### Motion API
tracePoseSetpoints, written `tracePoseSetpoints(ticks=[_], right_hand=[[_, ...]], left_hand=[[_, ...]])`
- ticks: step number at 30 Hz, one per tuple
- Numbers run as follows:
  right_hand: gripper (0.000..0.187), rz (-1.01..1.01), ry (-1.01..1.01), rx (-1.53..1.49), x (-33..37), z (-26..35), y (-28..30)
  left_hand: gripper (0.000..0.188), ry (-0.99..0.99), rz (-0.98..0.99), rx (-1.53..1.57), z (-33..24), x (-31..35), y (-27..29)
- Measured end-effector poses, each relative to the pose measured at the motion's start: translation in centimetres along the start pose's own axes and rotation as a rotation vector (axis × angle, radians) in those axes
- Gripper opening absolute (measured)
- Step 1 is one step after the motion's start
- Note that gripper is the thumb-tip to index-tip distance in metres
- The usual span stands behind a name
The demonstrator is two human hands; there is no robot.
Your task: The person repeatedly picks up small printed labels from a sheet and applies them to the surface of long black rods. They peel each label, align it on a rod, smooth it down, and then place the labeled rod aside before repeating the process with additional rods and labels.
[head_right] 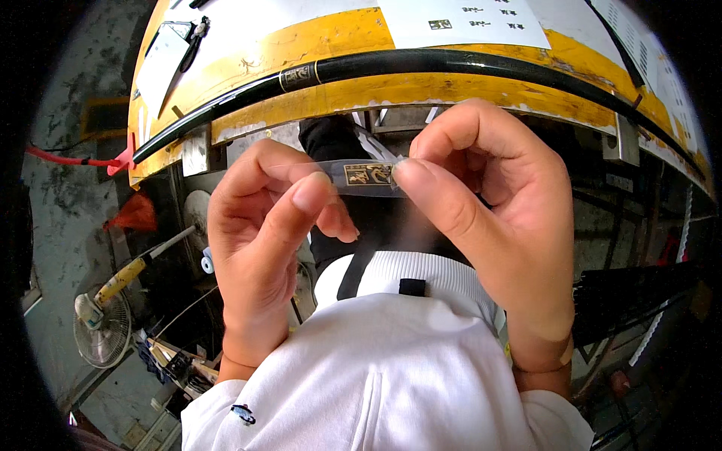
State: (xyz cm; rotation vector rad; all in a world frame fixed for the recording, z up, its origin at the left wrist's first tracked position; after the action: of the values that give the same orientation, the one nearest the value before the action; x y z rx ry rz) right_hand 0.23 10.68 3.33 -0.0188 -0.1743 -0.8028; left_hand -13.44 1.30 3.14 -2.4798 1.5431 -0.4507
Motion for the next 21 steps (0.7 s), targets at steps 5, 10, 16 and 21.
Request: tracePoseSetpoints(ticks=[5, 10, 16, 21], right_hand=[[0.008, -0.030, 0.020, -0.028, -0.9, -0.3, -1.3], [0.006, -0.041, 0.036, -0.005, -2.1, -0.6, -2.2], [0.007, -0.136, 0.315, 0.366, -3.8, 0.7, -3.2], [0.011, -0.247, 0.585, 0.596, -5.7, 1.8, -4.7]], left_hand=[[0.015, -0.017, -0.022, -0.008, 0.0, -0.3, 1.3], [0.016, -0.008, -0.073, -0.017, 0.2, -0.8, 2.5], [0.018, -0.124, -0.096, -0.371, -0.7, -1.7, 4.4], [0.020, -0.174, -0.196, -0.257, -1.0, -3.3, 6.1]])
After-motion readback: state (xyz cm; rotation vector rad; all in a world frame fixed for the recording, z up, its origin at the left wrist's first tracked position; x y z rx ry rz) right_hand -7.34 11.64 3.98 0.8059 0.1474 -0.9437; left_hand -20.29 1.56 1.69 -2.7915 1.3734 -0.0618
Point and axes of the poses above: each hand's wrist, its own x-axis away from the middle knuckle, its own y-axis out of the back of the hand, z = x × y, the point moved 6 cm from there along -x, towards the middle knuckle, and after that the axes turned 6 degrees about x, right-handed, at the moved point
